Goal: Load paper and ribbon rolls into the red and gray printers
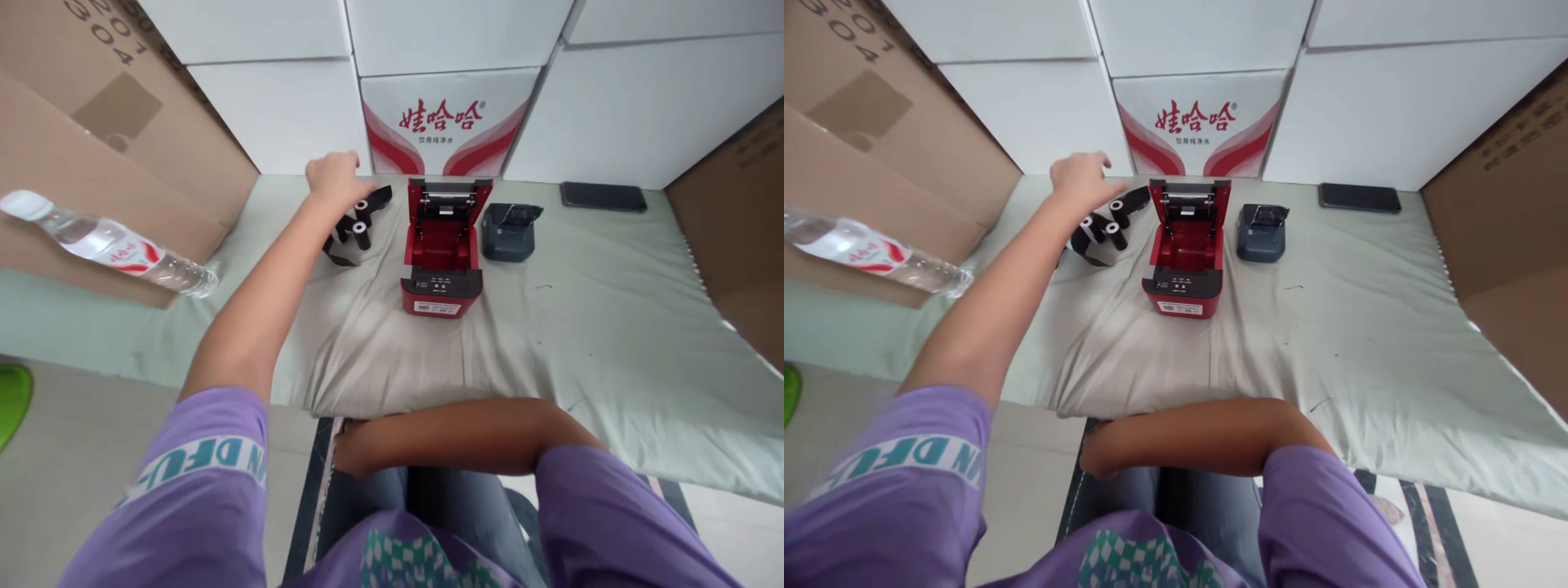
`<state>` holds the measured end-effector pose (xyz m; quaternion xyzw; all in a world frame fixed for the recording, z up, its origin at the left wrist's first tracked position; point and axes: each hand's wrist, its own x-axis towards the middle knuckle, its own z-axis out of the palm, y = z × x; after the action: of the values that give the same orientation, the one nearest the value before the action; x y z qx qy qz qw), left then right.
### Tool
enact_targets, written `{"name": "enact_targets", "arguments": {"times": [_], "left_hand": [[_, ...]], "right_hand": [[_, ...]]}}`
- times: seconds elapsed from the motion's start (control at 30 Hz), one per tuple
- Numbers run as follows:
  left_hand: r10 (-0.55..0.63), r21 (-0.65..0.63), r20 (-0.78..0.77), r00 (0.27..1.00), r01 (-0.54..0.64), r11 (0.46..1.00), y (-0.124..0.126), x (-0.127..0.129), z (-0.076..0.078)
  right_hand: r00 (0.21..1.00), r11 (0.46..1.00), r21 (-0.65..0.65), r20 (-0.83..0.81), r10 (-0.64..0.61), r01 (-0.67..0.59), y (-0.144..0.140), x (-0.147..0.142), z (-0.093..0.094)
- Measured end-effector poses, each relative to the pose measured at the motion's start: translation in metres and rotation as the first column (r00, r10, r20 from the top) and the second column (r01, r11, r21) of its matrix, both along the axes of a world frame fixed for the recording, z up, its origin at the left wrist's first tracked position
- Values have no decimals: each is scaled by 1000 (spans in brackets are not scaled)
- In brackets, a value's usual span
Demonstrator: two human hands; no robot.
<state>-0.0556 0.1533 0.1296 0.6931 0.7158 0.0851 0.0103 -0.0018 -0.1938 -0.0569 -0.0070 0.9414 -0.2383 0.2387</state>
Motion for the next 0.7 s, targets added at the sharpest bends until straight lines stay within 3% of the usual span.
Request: {"name": "enact_targets", "arguments": {"times": [0.07,0.2,0.47,0.6,0.7], "left_hand": [[-16,128,127,992,0,992,-26,-4,7],[59,18,215,975,-65,998,-62,-5,-2],[33,-85,96,995,-25,996,-50,1,-33],[12,-81,105,994,-4,997,-51,-4,-35],[9,-29,172,985,-4,1000,-59,-8,-24]], "right_hand": [[1000,1000,2,2,9,-9,-3,-2,-5],[1000,1000,9,21,8,-9,-7,-6,-10],[999,999,29,-36,-15,16,-8,-2,-12],[996,998,40,-77,-36,39,-9,1,-15],[985,993,61,-148,-89,99,-10,4,-15]]}}
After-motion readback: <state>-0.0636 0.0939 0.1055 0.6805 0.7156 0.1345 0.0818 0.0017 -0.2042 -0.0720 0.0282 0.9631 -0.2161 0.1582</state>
